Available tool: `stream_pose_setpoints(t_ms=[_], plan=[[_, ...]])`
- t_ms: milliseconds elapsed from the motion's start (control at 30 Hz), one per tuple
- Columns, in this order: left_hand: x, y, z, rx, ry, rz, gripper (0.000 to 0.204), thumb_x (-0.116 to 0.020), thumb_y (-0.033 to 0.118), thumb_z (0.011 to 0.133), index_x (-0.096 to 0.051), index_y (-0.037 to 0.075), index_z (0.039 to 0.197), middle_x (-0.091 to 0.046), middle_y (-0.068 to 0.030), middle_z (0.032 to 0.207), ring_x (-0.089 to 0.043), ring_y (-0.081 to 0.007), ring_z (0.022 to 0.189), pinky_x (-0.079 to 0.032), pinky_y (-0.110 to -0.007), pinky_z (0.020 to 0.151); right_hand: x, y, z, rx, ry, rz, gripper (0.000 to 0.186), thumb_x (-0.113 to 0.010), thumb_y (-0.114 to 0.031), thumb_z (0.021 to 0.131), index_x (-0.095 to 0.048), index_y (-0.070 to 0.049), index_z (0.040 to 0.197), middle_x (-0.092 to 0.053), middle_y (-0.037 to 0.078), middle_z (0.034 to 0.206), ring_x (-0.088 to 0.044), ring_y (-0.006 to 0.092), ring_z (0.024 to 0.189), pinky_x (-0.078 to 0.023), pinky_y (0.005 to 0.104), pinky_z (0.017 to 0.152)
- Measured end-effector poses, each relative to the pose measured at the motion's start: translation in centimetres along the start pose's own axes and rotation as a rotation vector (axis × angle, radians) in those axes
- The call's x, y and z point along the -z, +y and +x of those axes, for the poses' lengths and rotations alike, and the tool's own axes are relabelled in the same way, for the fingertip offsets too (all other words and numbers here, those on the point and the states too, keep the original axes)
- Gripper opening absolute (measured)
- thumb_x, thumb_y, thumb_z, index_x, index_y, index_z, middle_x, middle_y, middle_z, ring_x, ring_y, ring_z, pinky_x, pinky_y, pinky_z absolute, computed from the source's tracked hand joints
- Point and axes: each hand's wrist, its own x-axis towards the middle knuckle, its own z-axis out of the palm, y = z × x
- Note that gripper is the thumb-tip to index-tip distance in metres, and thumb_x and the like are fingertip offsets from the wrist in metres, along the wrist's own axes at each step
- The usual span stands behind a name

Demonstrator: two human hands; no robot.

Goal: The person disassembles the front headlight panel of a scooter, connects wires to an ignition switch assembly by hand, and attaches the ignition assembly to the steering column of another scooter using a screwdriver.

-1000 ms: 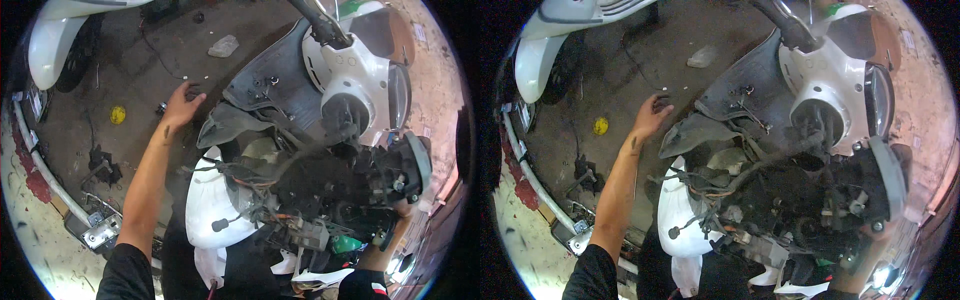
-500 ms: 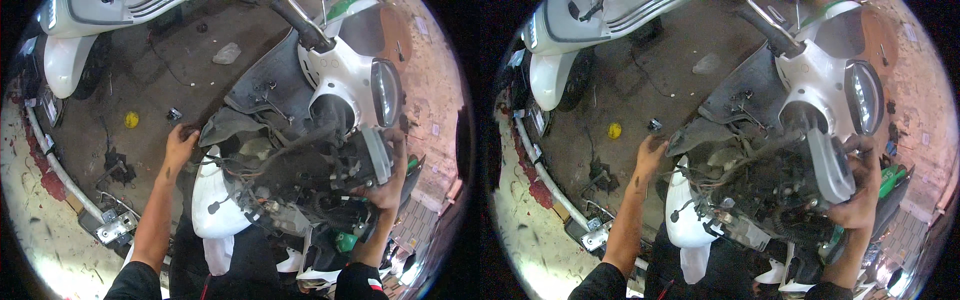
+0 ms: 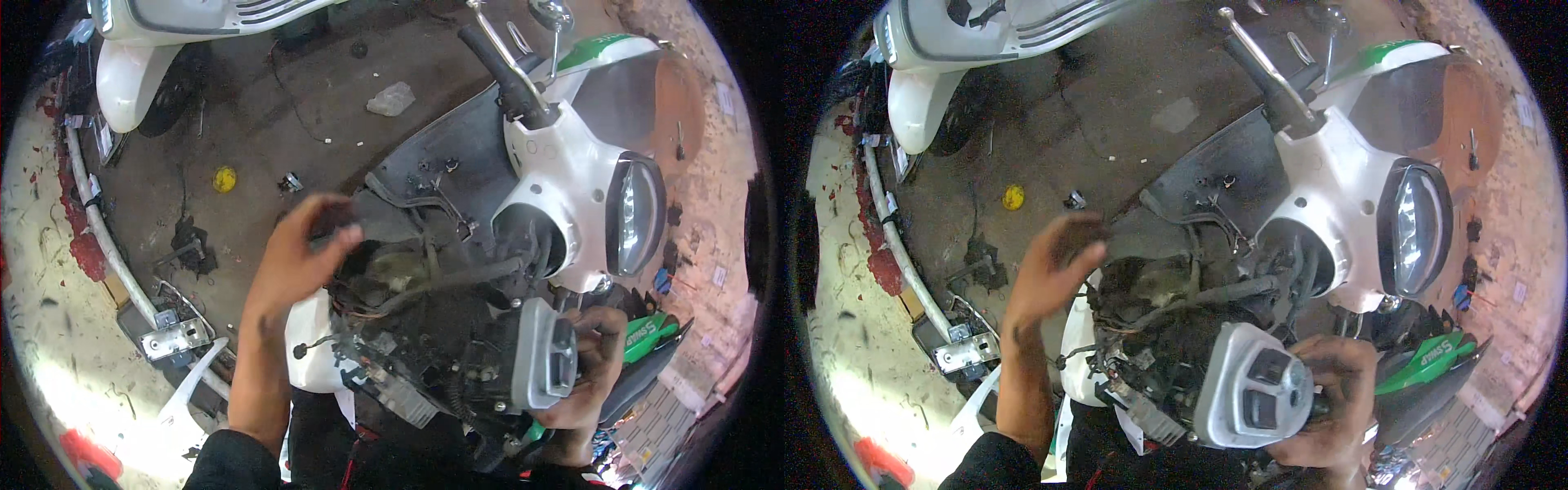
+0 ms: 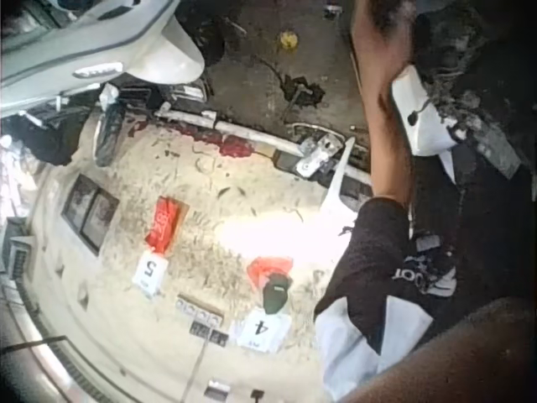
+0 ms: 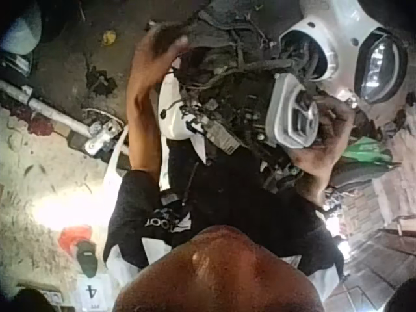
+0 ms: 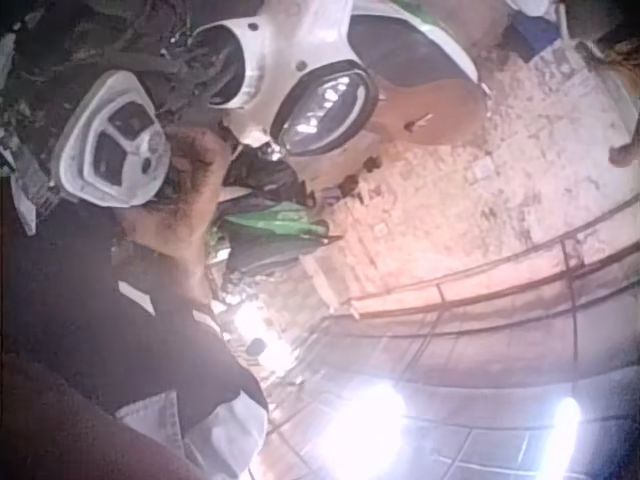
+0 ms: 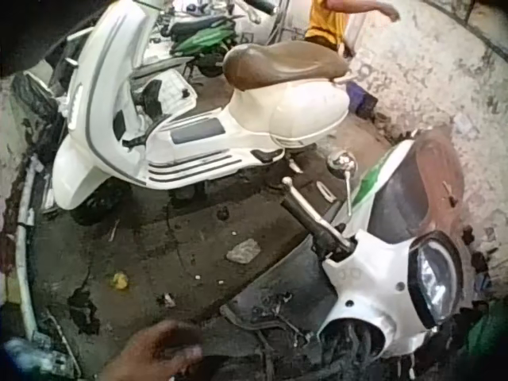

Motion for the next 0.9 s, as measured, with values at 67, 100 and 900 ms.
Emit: stream_pose_setpoints(t_ms=[67, 100, 900], plan=[[-0.7, 5.0, -3.1, -0.010, -0.188, -0.091, 0.069, -0.083, 0.023, 0.072, -0.051, -0.001, 0.129, -0.060, -0.0162, 0.124, -0.056, -0.0237, 0.117, -0.040, -0.037, 0.103, 0.4, 0.6, -0.8, 0.073, 0.084, 0.147, 0.089, -0.088, -0.009, 0.048, -0.037, 0.000, 0.122, -0.054, 0.015, 0.111, -0.062, 0.0259, 0.097, -0.053, 0.0361, 0.083], [-1.4, 5.9, -4.5, -0.255, -0.185, -0.121, 0.070, -0.083, 0.032, 0.071, -0.055, 0.001, 0.126, -0.062, -0.0167, 0.121, -0.057, -0.0295, 0.117, -0.042, -0.040, 0.100, 0.8, 0.4, -0.8, 0.051, 0.059, 0.121, 0.089, -0.089, -0.009, 0.049, -0.038, 0.000, 0.122, -0.055, 0.016, 0.112, -0.063, 0.0265, 0.097, -0.054, 0.0361, 0.083], [-13.4, 13.9, -8.4, -0.184, 0.285, -0.228, 0.089, -0.078, 0.039, 0.069, -0.037, 0.001, 0.138, -0.051, -0.0156, 0.124, -0.050, -0.0264, 0.117, -0.040, -0.038, 0.101, 36.1, 23.3, 23.9, 0.459, 0.899, -0.691, 0.028, -0.062, -0.008, 0.085, -0.068, -0.003, 0.112, -0.072, 0.014, 0.097, -0.068, 0.0259, 0.089, -0.052, 0.0362, 0.081]])
